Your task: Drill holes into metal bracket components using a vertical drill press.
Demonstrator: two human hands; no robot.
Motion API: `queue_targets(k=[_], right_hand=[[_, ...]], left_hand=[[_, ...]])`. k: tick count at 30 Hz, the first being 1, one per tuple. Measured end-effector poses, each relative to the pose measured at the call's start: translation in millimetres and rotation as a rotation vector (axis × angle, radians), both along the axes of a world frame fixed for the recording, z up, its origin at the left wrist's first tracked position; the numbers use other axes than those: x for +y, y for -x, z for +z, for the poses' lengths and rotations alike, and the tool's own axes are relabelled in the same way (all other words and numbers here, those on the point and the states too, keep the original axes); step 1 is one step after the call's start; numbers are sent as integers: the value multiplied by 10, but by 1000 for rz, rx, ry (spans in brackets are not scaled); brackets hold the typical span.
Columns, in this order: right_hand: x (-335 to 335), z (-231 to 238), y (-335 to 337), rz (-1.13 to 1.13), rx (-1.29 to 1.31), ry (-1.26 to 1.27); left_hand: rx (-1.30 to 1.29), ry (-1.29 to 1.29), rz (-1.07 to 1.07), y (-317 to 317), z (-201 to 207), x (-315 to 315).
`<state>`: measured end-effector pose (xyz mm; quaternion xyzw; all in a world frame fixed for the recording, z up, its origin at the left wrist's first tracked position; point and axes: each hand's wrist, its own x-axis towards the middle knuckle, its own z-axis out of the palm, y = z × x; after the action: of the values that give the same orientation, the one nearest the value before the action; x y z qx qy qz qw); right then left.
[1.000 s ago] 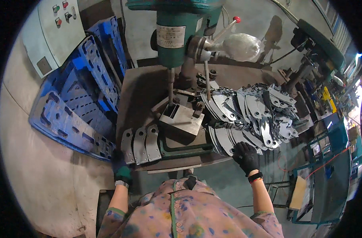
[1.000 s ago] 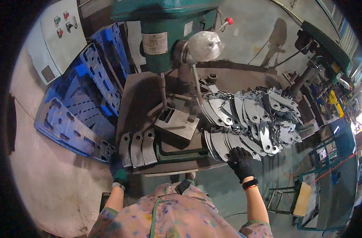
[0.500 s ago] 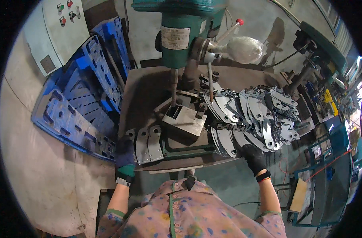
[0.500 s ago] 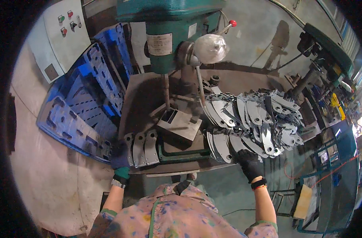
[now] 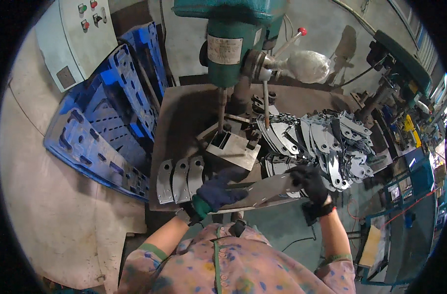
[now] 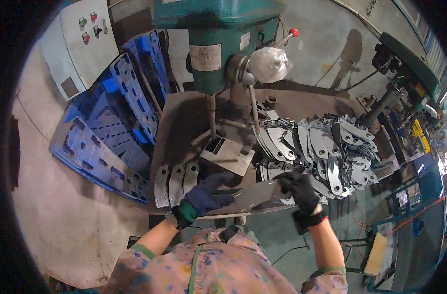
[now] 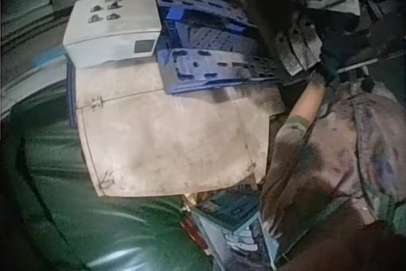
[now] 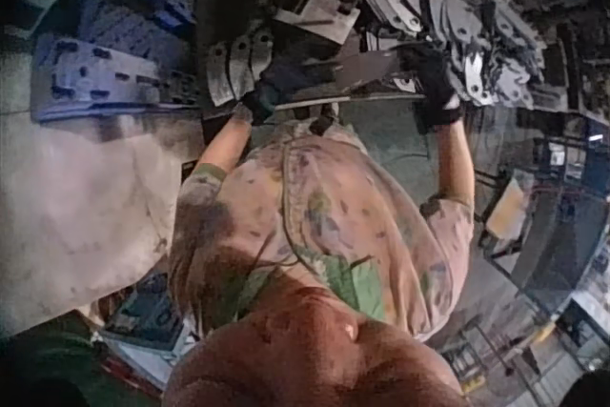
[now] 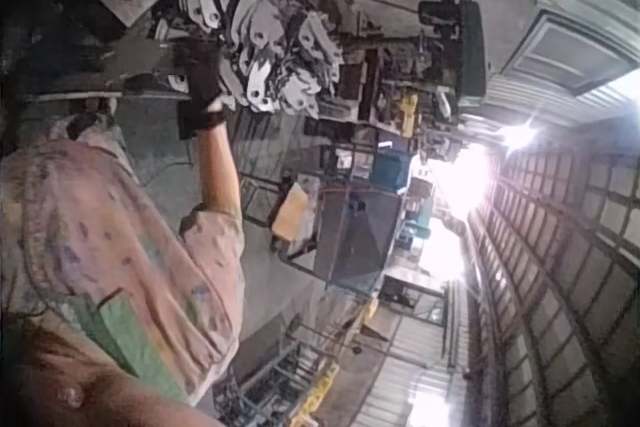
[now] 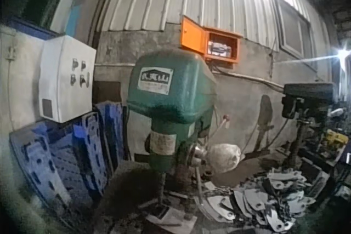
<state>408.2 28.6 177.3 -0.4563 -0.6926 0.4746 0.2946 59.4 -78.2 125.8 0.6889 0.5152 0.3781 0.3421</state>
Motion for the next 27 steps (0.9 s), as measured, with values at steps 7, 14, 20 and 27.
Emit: queue_targets(k=[7,14,20,27], right_hand=[[496,-15,600,-3,86,-300],[319,2130,933,-123,415,-763],[377,2823,1296,231,433,-800],[191,2642,1539,141,242,-762]], left_hand=[[-377,525,-20,198,-746,-107],[-983,556,459,417,-1567,261],[-1206,648,625,345,-1384,837],[-1016,645,615,431,-1405,895]])
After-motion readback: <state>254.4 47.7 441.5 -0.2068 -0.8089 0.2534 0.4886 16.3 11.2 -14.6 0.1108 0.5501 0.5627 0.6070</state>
